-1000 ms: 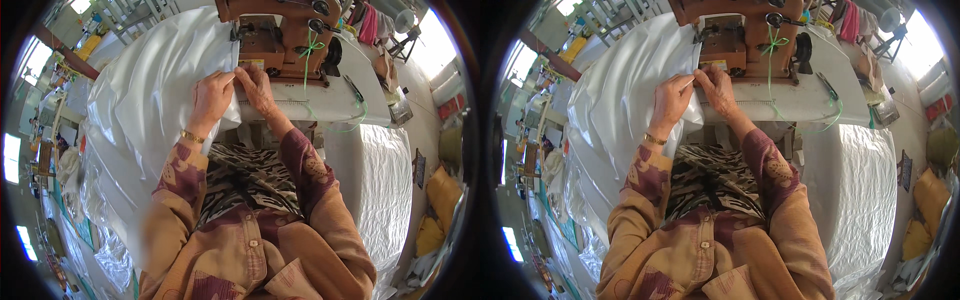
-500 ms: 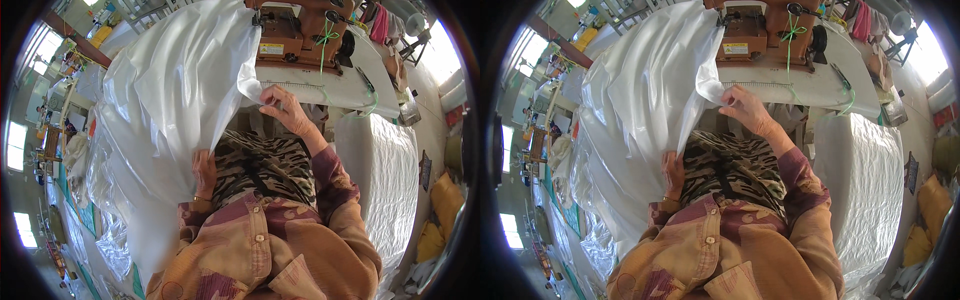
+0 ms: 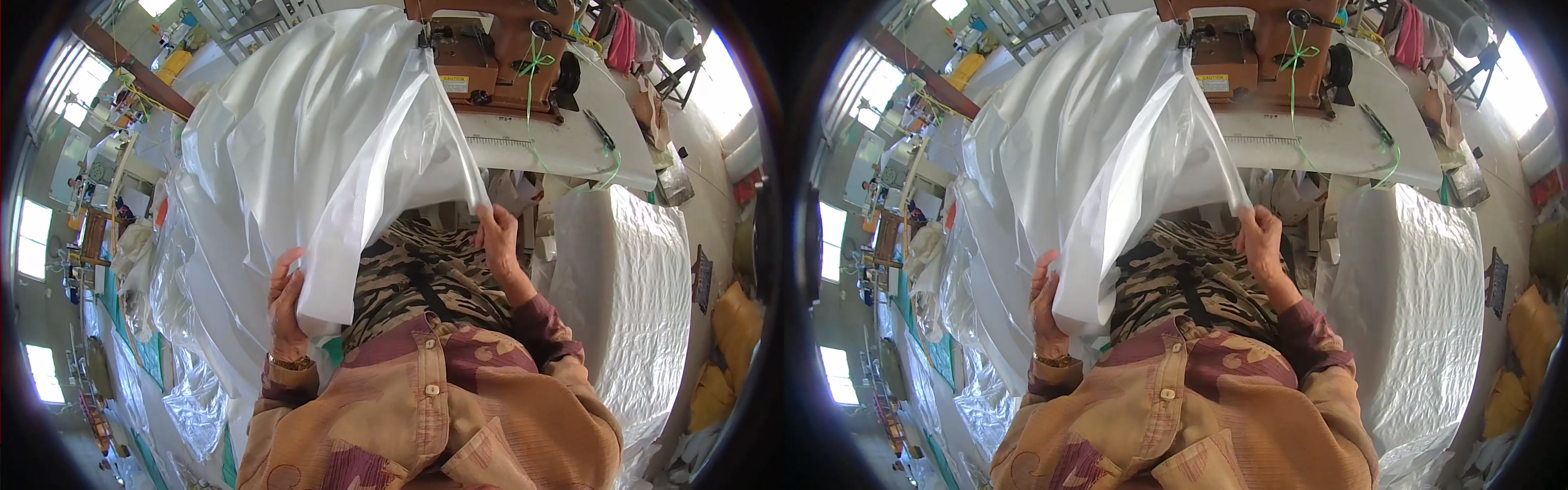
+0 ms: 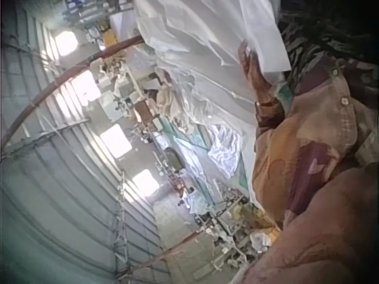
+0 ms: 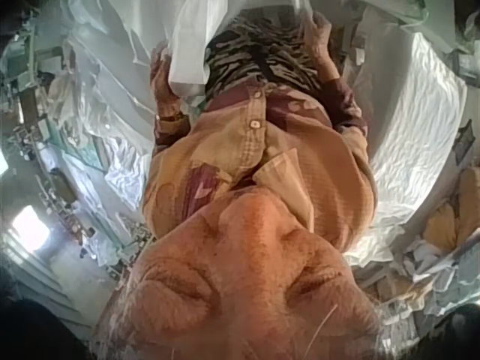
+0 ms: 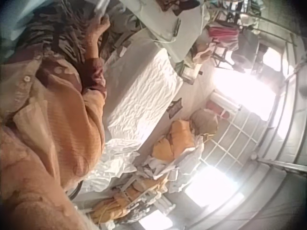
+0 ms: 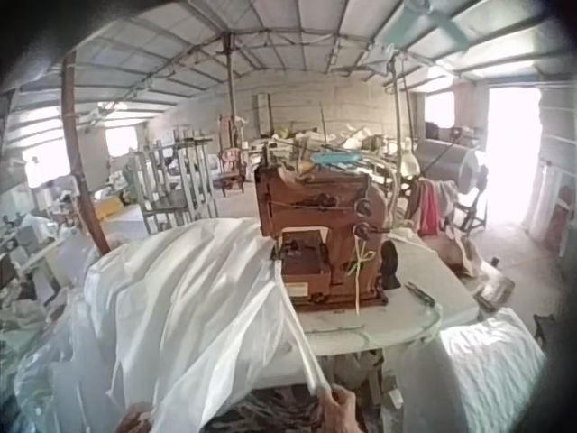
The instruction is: The person sews a large white plastic sheet using a sewing machine. They repeatedly fold the sheet's edge, guide it under the needle, and sew short segments before stopping to refold and reposition the material.
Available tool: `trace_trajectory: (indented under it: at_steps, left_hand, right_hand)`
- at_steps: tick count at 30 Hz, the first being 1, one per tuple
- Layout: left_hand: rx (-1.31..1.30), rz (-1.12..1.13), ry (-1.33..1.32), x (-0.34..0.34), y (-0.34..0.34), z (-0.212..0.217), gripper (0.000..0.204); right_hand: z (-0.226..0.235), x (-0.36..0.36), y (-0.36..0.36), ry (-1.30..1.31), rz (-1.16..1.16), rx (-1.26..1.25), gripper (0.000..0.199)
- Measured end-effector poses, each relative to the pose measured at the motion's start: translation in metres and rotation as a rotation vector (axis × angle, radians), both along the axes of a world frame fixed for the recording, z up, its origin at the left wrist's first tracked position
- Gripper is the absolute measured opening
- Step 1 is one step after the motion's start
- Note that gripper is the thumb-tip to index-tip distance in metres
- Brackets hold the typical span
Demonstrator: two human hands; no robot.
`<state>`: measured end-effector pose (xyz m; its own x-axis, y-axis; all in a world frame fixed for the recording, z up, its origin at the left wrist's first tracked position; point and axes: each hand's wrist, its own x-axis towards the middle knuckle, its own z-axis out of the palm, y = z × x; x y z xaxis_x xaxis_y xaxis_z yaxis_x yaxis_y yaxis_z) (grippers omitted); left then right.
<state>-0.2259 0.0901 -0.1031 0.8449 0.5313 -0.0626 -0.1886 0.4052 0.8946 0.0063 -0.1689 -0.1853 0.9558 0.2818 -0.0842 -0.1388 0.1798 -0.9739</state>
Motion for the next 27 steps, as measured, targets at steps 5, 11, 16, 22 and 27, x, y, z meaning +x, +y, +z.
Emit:
trace_trajectory:
  at_steps: [5, 11, 16, 22, 27]
  left_hand:
    - [0.545, 0.02, 0.164, -0.007, -0.003, -0.003, 0.025]
    - [1.438, -0.019, 0.074, 0.023, -0.023, 0.041, 0.026]
    - [1.228, -0.21, 0.231, 0.05, -0.034, 0.041, 0.038]
    - [1.645, -0.293, 0.458, 0.077, -0.044, 0.027, 0.028]
    - [1.815, -0.065, 0.334, 0.065, -0.032, 0.024, 0.01]
  right_hand:
    - [0.035, -0.059, 0.008, -0.025, 0.344, -0.01, 0.023]
    - [0.062, -0.096, 0.056, -0.543, 0.826, -0.086, 0.014]
    - [0.044, -0.112, 0.091, -1.095, 0.611, 0.033, 0.018]
    - [0.044, -0.099, 0.086, -1.091, 1.143, -0.054, 0.035]
    - [0.05, -0.064, 0.065, -1.179, 0.507, -0.143, 0.03]
